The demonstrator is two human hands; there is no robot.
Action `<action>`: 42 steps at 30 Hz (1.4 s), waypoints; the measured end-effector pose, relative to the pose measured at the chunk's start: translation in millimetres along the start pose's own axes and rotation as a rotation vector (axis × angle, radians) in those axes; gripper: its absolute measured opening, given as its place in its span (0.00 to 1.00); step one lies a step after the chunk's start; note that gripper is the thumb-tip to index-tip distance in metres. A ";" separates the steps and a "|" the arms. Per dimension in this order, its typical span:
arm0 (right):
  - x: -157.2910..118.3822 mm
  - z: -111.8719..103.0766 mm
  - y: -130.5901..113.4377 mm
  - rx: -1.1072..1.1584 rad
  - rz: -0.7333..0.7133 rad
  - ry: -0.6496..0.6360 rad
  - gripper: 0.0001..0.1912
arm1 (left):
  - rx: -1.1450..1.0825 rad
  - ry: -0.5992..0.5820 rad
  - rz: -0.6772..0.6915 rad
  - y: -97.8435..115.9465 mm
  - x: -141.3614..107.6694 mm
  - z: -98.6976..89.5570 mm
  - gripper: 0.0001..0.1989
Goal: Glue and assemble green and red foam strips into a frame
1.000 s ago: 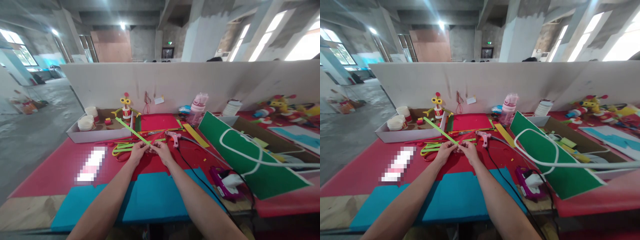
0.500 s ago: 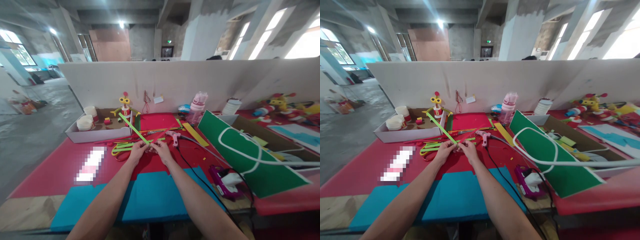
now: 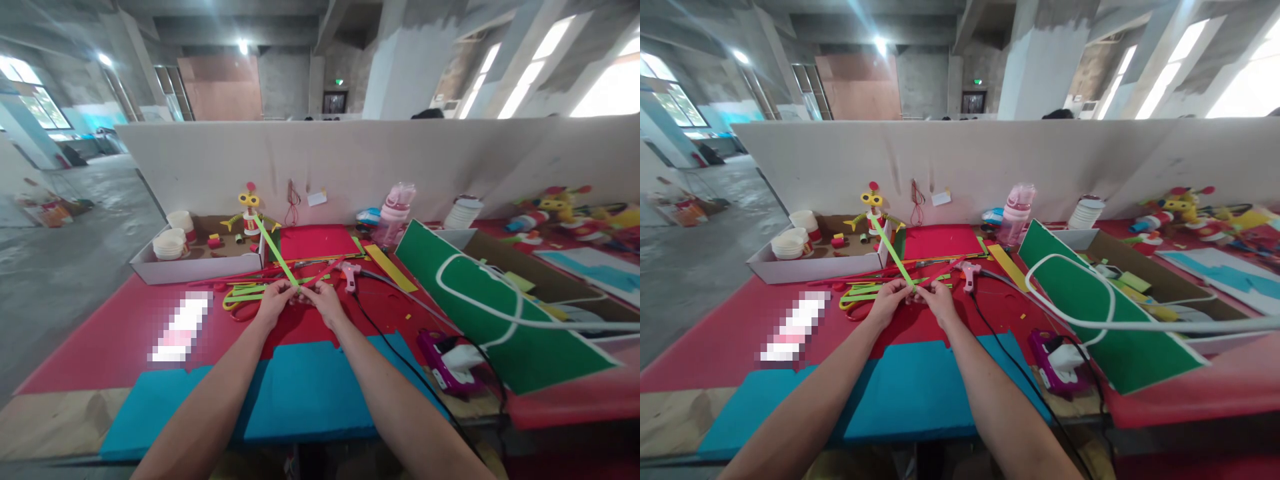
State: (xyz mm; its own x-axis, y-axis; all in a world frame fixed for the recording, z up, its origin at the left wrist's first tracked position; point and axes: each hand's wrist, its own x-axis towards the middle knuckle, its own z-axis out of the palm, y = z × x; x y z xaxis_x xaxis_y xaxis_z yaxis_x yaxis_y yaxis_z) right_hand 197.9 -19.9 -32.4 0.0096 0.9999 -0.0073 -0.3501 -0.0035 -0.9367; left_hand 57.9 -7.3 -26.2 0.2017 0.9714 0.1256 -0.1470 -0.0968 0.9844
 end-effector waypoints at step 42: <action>1.0 0.6 -0.2 -0.042 -0.080 0.049 0.16 | 0.107 0.012 0.033 -7.5 3.1 -0.8 0.11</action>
State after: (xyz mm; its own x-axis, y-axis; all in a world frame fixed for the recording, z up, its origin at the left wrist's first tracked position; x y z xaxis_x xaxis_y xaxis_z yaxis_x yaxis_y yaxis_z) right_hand 197.4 -18.9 -32.0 0.0818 0.9953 0.0520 -0.3071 0.0748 -0.9487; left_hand 58.9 -3.4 -33.3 0.1871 0.9696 0.1577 -0.0494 -0.1510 0.9873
